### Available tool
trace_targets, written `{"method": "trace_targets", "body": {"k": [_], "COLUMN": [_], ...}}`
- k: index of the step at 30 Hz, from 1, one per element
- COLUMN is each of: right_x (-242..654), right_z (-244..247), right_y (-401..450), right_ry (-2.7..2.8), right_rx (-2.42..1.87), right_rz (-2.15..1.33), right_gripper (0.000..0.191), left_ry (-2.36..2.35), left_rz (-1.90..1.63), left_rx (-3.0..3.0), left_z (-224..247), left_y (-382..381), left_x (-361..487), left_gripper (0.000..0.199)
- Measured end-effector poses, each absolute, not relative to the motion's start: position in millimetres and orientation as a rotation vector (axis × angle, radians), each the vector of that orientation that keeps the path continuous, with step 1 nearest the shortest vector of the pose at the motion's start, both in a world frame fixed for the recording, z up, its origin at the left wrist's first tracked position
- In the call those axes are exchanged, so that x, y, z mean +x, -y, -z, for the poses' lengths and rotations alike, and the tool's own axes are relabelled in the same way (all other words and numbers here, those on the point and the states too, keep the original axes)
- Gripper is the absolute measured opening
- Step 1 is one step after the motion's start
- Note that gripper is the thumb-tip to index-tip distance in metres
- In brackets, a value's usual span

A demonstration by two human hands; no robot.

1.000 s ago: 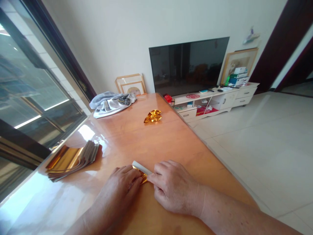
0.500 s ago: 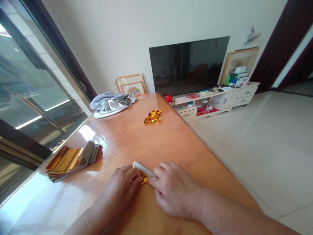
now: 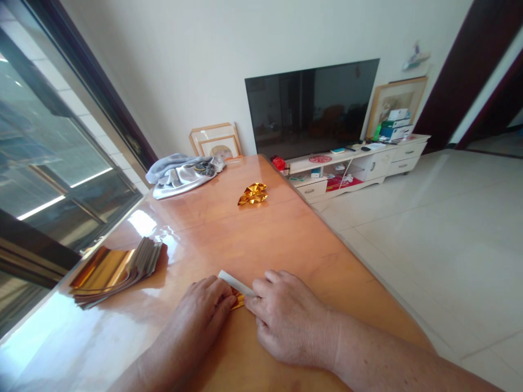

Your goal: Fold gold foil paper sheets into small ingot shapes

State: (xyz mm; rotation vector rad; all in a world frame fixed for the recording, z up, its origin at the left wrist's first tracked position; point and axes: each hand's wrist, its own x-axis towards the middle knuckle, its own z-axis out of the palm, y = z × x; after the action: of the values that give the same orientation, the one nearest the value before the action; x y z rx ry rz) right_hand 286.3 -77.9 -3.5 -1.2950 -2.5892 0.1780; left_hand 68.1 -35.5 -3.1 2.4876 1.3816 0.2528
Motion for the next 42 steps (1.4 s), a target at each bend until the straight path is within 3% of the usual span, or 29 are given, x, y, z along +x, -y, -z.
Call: {"method": "trace_targets", "body": {"k": [25, 42], "right_x": [284.4, 276.6], "right_z": [-0.7, 4.2], "right_y": [80.3, 86.6], "right_ry": [2.597, 2.621], "right_rx": [-1.332, -1.313], "right_rz": [-0.224, 0.059], "right_gripper": [0.03, 0.021], "left_ry": [-1.395, -1.242], "left_rz": [-0.278, -0.368], "left_rx": [2.508, 2.485], "left_z": [6.3, 6.5], "left_y": [33.9, 25.8], "left_x": [68.0, 58.5], "left_gripper": [0.013, 0.019]}}
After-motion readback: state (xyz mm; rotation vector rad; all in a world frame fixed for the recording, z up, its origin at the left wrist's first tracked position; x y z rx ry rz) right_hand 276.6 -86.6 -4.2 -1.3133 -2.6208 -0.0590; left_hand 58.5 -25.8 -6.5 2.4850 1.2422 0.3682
